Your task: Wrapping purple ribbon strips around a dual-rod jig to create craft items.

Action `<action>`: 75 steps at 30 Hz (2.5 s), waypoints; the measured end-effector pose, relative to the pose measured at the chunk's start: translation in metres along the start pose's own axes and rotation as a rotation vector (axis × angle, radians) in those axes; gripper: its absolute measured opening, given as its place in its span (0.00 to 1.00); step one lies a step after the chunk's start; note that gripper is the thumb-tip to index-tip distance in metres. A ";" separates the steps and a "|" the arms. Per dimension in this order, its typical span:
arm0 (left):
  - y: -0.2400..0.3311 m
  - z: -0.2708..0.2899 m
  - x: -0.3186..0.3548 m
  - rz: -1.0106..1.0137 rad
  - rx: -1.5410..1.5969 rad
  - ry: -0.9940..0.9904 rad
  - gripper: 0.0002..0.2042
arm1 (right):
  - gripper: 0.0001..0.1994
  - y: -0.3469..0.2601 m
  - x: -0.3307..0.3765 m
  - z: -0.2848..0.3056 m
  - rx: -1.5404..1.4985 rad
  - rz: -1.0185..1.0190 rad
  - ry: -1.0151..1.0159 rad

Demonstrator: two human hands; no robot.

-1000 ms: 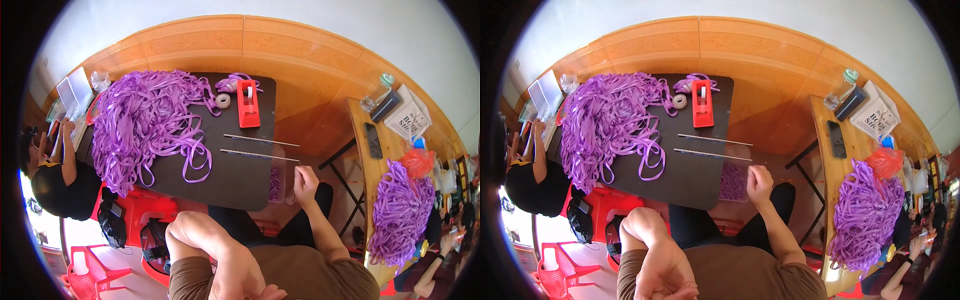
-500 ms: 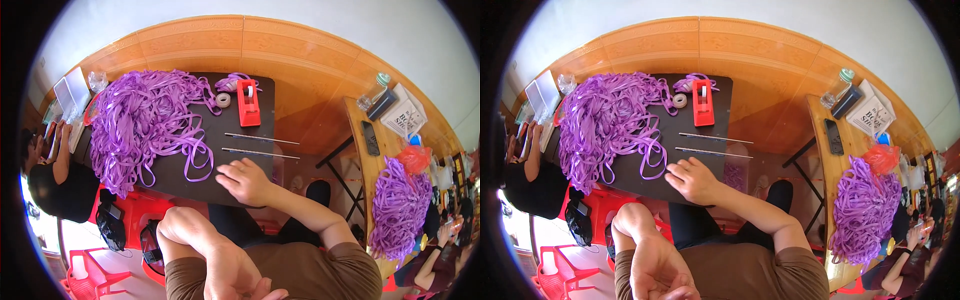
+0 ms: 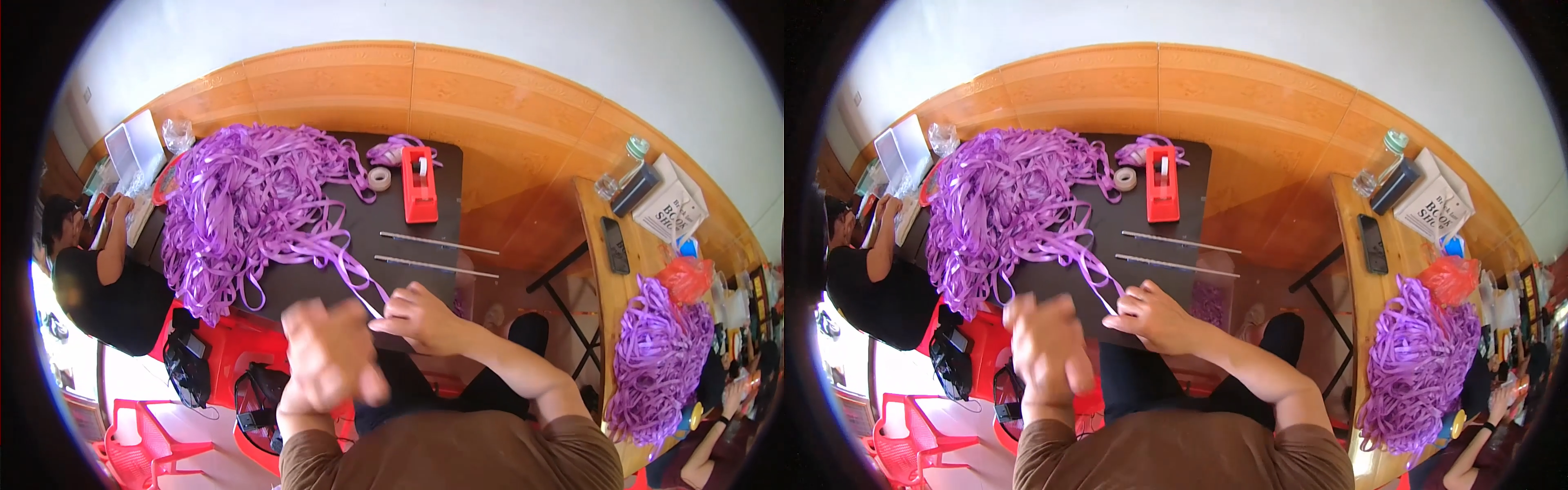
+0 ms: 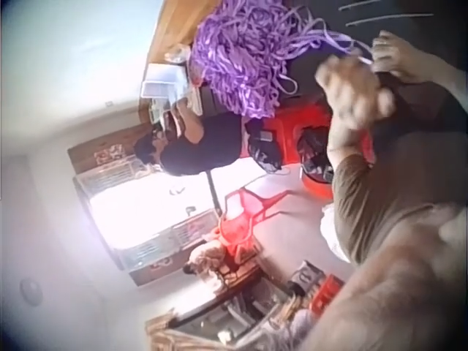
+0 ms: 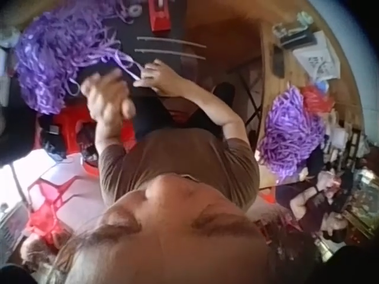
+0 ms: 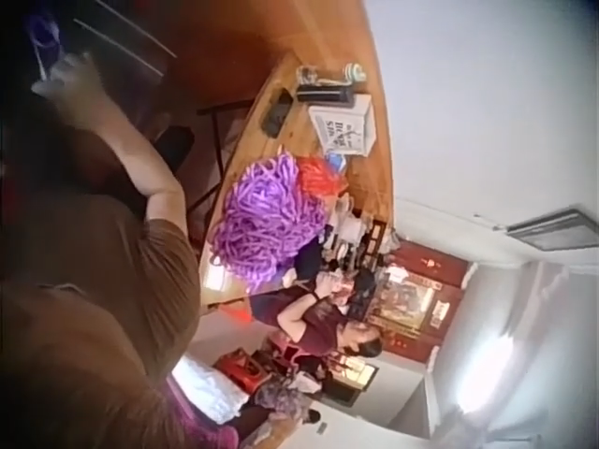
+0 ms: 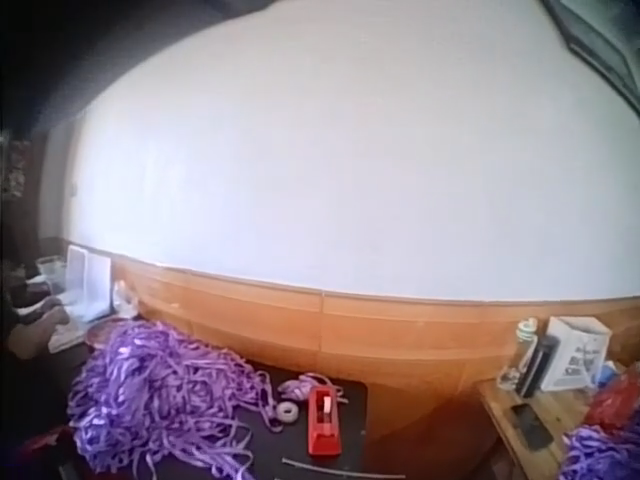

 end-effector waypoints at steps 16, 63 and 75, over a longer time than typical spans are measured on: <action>-0.201 -0.083 0.076 0.406 -0.030 -0.468 0.12 | 0.04 0.068 0.145 0.125 -1.498 -0.322 0.924; 0.031 -0.218 0.055 1.089 1.480 -0.696 0.09 | 0.18 0.010 0.135 0.133 -0.024 -0.472 0.489; 0.021 -0.222 0.077 1.160 1.505 -0.659 0.07 | 0.14 0.008 0.131 0.124 -0.283 -0.422 0.366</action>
Point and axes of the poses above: each hand's wrist, its own x-axis away from the middle knuckle, its own z-axis out of the back of the hand, y = z × x, the point moved 9 cm from there along -x, towards the middle knuckle, and after that the axes turned 6 degrees about x, right-handed, at the moved point
